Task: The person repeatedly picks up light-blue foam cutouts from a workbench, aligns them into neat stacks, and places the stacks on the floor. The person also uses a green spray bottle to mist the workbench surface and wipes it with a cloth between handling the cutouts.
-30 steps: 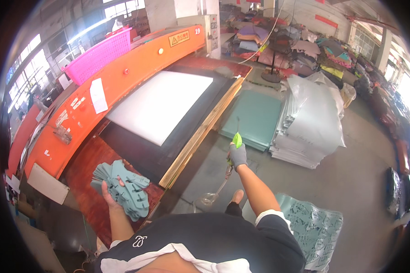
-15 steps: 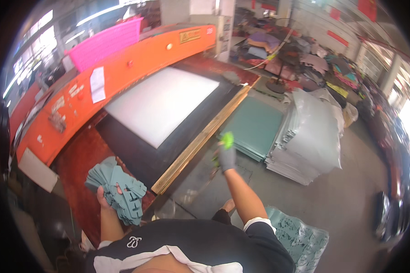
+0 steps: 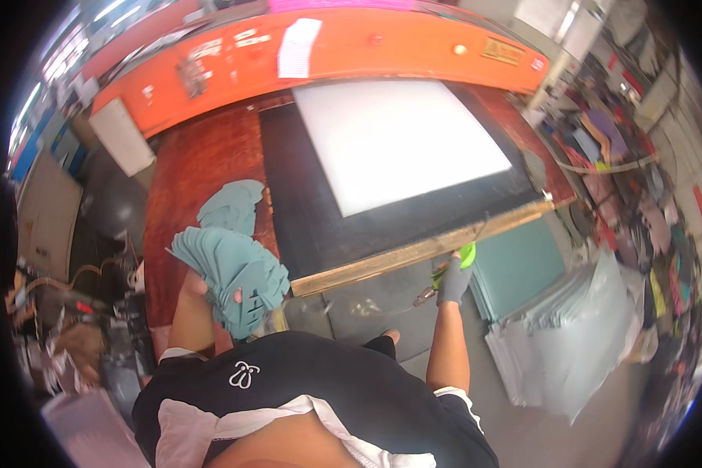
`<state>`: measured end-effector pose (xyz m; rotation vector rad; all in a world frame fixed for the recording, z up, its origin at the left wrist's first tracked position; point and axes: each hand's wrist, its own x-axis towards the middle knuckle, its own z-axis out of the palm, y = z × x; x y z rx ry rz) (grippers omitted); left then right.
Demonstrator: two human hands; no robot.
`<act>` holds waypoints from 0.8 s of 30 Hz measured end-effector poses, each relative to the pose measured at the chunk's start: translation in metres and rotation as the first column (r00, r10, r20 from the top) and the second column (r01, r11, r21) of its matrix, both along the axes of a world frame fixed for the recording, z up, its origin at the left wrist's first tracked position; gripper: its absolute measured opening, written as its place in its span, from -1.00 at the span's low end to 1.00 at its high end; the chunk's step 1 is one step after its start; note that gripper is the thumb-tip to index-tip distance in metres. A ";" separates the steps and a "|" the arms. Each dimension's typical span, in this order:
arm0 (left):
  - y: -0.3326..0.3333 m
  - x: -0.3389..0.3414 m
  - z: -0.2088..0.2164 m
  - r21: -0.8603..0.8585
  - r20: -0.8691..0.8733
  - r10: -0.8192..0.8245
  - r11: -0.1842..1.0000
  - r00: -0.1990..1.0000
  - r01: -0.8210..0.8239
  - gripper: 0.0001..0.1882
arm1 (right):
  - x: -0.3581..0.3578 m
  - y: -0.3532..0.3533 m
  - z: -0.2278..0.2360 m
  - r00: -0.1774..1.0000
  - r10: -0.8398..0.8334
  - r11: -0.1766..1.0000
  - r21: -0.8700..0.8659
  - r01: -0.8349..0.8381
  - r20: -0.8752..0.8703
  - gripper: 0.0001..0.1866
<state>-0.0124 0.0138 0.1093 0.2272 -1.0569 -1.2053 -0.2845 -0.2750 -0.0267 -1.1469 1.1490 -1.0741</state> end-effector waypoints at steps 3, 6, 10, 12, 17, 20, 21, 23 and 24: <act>0.058 0.003 -0.015 0.176 -0.023 0.204 0.965 0.979 -0.197 -0.22 | 0.044 0.013 0.008 0.881 0.451 0.884 -0.068 -0.463 -0.145 -0.70; 0.108 -0.012 -0.035 0.281 -0.016 0.452 0.858 0.892 -0.430 -0.24 | 0.099 0.091 0.006 0.230 0.945 0.277 0.196 -0.941 -0.232 -0.58; 0.159 -0.055 -0.041 0.356 0.021 0.699 0.663 0.715 -0.659 -0.27 | 0.149 0.104 0.032 0.325 0.769 0.236 -0.229 -0.944 -0.550 -0.56; 0.180 -0.081 -0.038 0.391 0.047 0.791 0.548 0.610 -0.740 -0.28 | 0.164 0.101 0.040 0.229 0.889 0.240 -0.023 -0.970 -0.397 -0.64; 0.229 -0.125 -0.048 0.466 0.170 0.917 0.248 0.361 -0.849 -0.31 | 0.164 0.150 0.018 -0.185 0.952 -0.233 -0.189 -0.954 -0.243 -0.64; 0.256 -0.146 -0.065 0.530 0.212 0.961 0.039 0.177 -0.847 -0.35 | 0.169 0.201 -0.004 -0.223 0.915 -0.330 -0.302 -0.894 -0.337 -0.67; 0.266 -0.151 -0.070 0.600 0.202 0.963 0.021 0.177 -0.800 -0.38 | 0.175 0.218 -0.010 -0.255 0.925 -0.336 -0.294 -0.895 -0.281 -0.66; 0.278 -0.166 -0.081 0.640 0.132 0.984 0.011 0.123 -0.768 -0.48 | 0.201 0.246 -0.015 -0.418 0.900 -0.433 -0.144 -0.890 -0.121 -0.55; 0.279 -0.175 -0.086 0.731 0.043 0.999 -0.010 0.031 -0.683 -0.48 | 0.216 0.266 -0.018 -0.415 0.888 -0.440 -0.102 -0.892 -0.197 -0.58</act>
